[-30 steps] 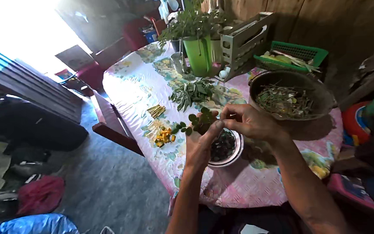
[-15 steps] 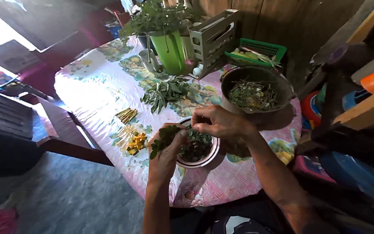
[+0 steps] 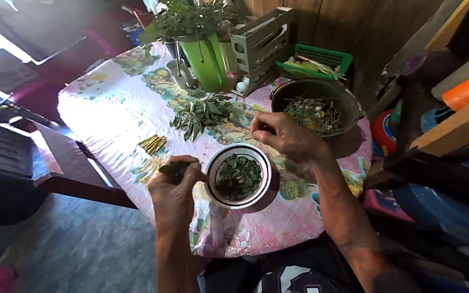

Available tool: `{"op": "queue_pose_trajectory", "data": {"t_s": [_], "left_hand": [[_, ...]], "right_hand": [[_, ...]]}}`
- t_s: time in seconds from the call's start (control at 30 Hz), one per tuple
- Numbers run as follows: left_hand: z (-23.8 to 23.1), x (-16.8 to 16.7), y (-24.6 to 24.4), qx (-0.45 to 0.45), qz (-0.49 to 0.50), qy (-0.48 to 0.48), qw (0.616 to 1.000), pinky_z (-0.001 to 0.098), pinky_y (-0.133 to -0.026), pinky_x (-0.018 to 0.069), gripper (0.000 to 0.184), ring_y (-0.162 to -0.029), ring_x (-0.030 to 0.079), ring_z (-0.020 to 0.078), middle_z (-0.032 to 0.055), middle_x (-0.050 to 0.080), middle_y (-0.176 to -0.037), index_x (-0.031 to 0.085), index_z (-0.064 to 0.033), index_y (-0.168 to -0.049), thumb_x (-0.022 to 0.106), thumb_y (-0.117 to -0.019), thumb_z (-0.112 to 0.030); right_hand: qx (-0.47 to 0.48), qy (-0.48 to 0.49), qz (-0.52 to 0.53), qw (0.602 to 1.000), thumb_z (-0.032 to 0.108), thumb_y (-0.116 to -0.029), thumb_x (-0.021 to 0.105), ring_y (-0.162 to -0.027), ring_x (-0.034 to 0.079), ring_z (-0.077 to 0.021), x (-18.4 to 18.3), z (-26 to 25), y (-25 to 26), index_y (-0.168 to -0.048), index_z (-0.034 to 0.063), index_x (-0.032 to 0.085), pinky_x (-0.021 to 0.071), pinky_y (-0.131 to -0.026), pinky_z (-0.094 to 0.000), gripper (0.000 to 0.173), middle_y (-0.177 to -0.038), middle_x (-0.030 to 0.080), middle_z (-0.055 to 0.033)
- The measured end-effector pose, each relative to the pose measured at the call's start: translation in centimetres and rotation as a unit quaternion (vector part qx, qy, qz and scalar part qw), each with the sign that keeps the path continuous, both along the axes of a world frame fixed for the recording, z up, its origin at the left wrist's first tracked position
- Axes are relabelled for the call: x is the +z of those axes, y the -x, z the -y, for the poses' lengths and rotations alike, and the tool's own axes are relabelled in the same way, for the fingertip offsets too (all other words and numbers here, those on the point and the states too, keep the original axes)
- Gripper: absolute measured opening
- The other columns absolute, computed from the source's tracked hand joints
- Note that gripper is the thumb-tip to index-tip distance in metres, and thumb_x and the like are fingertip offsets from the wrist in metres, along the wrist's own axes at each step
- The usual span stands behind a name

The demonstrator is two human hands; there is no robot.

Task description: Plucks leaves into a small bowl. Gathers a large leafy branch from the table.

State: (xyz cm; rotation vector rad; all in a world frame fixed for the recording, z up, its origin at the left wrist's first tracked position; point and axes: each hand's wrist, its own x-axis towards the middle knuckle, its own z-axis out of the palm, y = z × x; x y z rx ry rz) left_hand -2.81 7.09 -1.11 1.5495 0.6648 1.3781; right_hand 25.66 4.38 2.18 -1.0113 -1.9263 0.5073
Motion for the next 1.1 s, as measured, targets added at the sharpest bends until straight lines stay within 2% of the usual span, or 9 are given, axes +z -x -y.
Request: {"op": "queue_pose_trajectory", "data": {"t_s": [0.07,0.2,0.3,0.4,0.6,0.7,0.8,0.87,1.1], "left_hand": [[-0.3,0.0,1.0,0.018,0.001,0.007,1.0,0.0293,-0.064,0.0626,0.014,-0.064,0.067,0.0114,-0.0008,0.07,-0.086,0.069,-0.0099,-0.102,0.066,-0.0915,-0.001],[-0.2,-0.7,1.2,0.031,0.005,0.031,0.999,0.0304,-0.065,0.0637,0.013,-0.065,0.069,0.0128,0.0015,0.071,-0.086,0.069,-0.0071,-0.103,0.067,-0.0919,-0.001],[0.3,-1.5,0.1,0.018,0.024,0.051,0.998,0.0295,-0.061,0.0626,0.015,-0.064,0.068,0.0139,0.004,0.07,-0.086,0.066,-0.0051,-0.105,0.067,-0.0909,-0.001],[0.7,-2.0,-0.9,-0.002,0.034,0.052,0.998,0.0275,-0.06,0.0606,0.016,-0.064,0.066,0.0129,0.0041,0.069,-0.087,0.064,-0.0054,-0.104,0.068,-0.0894,0.001],[1.4,-2.5,-1.4,-0.051,0.051,0.084,0.994,0.0295,-0.066,0.0629,0.013,-0.068,0.069,0.0149,0.007,0.071,-0.089,0.068,-0.0045,-0.101,0.068,-0.0897,0.003],[1.7,-2.5,-2.4,-0.073,0.059,0.108,0.99,0.03,-0.067,0.0631,0.01,-0.068,0.069,0.0153,0.0078,0.07,-0.086,0.068,-0.0027,-0.1,0.067,-0.091,0.002],[2.3,-2.1,-3.9,-0.101,0.055,0.115,0.987,0.0302,-0.066,0.0633,0.011,-0.067,0.069,0.0147,0.0065,0.07,-0.085,0.067,-0.0045,-0.101,0.067,-0.0918,0.001],[2.7,-1.5,-5.2,-0.124,0.047,0.115,0.984,0.031,-0.066,0.0628,0.012,-0.067,0.068,0.0156,0.0077,0.07,-0.086,0.067,-0.004,-0.101,0.067,-0.0907,0.003],[3.4,-0.4,-9.8,-0.19,0.015,0.115,0.975,0.032,-0.065,0.0615,0.011,-0.067,0.066,0.0163,0.0096,0.068,-0.087,0.066,-0.0021,-0.102,0.065,-0.0933,0.004]], "right_hand": [[-0.036,0.001,-0.036,0.999,0.01,-0.099,0.054,-0.073,0.059,-0.0059,0.2,0.3,-1.1,-0.101,0.0001,0.065,0.052,-0.065,-0.0224,0.015,-0.087,0.063,-0.0042],[-0.109,0.066,-0.194,0.973,0.008,-0.1007,0.053,-0.059,0.053,-0.0056,0.1,0.2,-2.6,-0.11,0.0002,0.063,0.0478,-0.053,-0.0209,0.015,-0.086,0.062,-0.0031],[-0.102,0.071,-0.272,0.954,0.005,-0.099,0.055,-0.062,0.056,-0.0065,-0.1,0.3,-3.8,-0.113,0.0005,0.063,0.0511,-0.057,-0.0214,0.017,-0.087,0.062,-0.0026],[-0.13,0.04,-0.254,0.958,0.004,-0.0959,0.062,-0.061,0.059,-0.0056,0.0,1.0,-4.9,-0.109,0.0014,0.061,0.0544,-0.056,-0.0212,0.013,-0.087,0.065,-0.0017],[-0.337,-0.037,-0.163,0.926,0.016,-0.0973,0.065,-0.059,0.059,-0.0079,0.1,3.7,-9.9,-0.108,0.0018,0.062,0.0547,-0.054,-0.0254,0.018,-0.088,0.064,-0.0035],[-0.314,-0.049,-0.225,0.921,0.009,-0.0991,0.058,-0.066,0.067,-0.0112,0.3,5.1,-10.4,-0.114,0.0019,0.06,0.0614,-0.062,-0.0287,0.017,-0.086,0.067,-0.0018],[-0.289,-0.047,-0.196,0.936,0.008,-0.1003,0.059,-0.081,0.072,-0.0166,0.4,5.8,-10.1,-0.129,-0.0021,0.059,0.0641,-0.074,-0.0336,0.03,-0.098,0.07,-0.007],[-0.286,-0.044,-0.156,0.944,0.009,-0.1006,0.059,-0.087,0.072,-0.0166,0.5,6.0,-9.6,-0.125,-0.0026,0.062,0.0641,-0.08,-0.0346,0.027,-0.106,0.071,-0.009],[-0.257,-0.101,-0.098,0.956,0.012,-0.1009,0.057,-0.073,0.066,-0.0094,0.3,6.5,-6.3,-0.111,0.0015,0.065,0.0591,-0.068,-0.0261,0.017,-0.089,0.068,-0.0029]]}}
